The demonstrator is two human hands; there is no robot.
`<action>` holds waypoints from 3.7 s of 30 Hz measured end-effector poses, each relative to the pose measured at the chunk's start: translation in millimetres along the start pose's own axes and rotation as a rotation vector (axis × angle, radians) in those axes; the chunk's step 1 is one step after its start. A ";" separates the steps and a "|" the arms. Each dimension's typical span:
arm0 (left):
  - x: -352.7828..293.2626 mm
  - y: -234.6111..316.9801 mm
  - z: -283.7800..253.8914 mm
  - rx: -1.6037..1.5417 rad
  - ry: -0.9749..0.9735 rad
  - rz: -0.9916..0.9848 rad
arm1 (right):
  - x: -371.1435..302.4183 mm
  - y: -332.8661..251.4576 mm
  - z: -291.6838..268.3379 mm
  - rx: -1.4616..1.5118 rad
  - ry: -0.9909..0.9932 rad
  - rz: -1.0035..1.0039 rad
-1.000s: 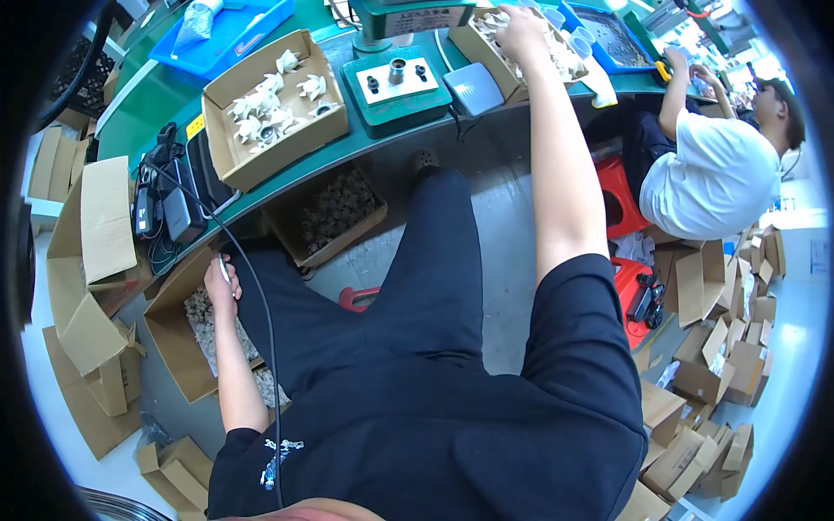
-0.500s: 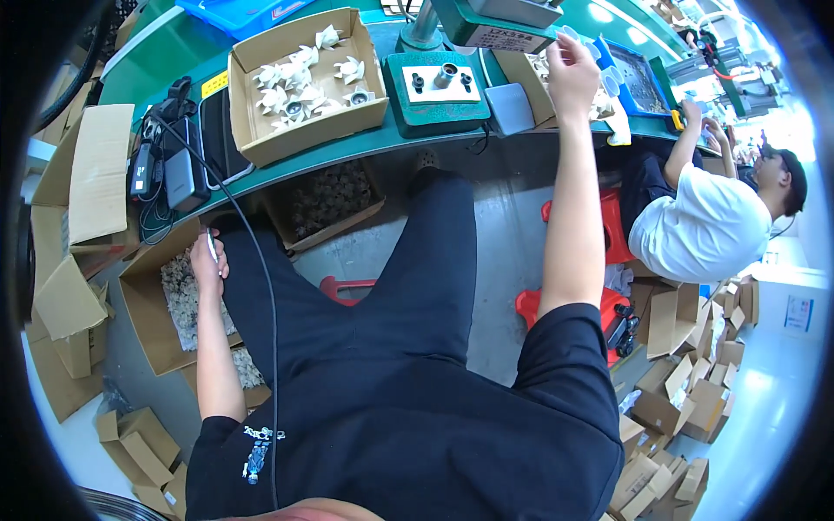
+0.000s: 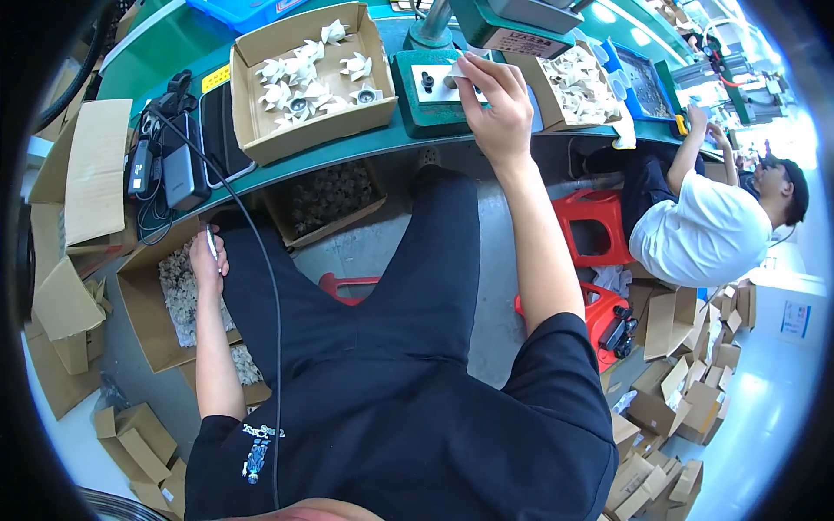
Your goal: Manually assembling and inspecting small electronic components at a workbench.
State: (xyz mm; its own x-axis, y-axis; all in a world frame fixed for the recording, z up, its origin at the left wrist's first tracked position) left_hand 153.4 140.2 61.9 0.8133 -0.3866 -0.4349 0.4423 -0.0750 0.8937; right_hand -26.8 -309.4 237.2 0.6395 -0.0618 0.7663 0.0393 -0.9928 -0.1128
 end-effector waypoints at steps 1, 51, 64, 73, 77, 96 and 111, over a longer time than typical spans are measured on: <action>0.5 -0.2 -0.3 -0.003 0.007 0.003 | 0.0 0.0 0.8 -0.003 0.003 0.000; -88.9 -25.4 137.8 -0.259 -1.019 -0.283 | -65.0 -179.6 33.5 0.876 -0.582 -0.014; -80.8 -9.5 163.6 -0.275 -1.137 -0.324 | -7.7 -40.9 -12.0 0.323 0.043 0.474; -95.2 -72.6 154.9 0.045 -0.995 -0.550 | 3.4 -5.9 3.4 -0.026 0.025 0.152; -90.1 -83.4 159.9 0.183 -0.982 -0.566 | -0.2 -33.3 12.1 -0.150 0.007 0.047; -82.8 -89.4 163.5 0.225 -0.970 -0.562 | -11.8 -15.2 5.2 0.279 0.007 0.287; -77.2 -91.1 168.4 0.270 -0.986 -0.578 | 16.9 12.7 -5.3 0.518 -0.323 0.886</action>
State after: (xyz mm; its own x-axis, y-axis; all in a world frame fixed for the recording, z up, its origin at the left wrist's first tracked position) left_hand -13.3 22.1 32.6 -0.1792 -0.7671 -0.6160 0.4590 -0.6190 0.6373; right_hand -19.6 -323.6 252.1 0.7698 -0.6325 0.0851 -0.2656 -0.4389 -0.8584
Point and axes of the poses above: each hand's wrist, its own x-axis towards the middle knuckle, its own z-axis out of the palm, y = z × x, the point moved 2 cm from there along x, towards the middle knuckle, and after that the axes turned 9 degrees about -y, right-handed, at the moved point
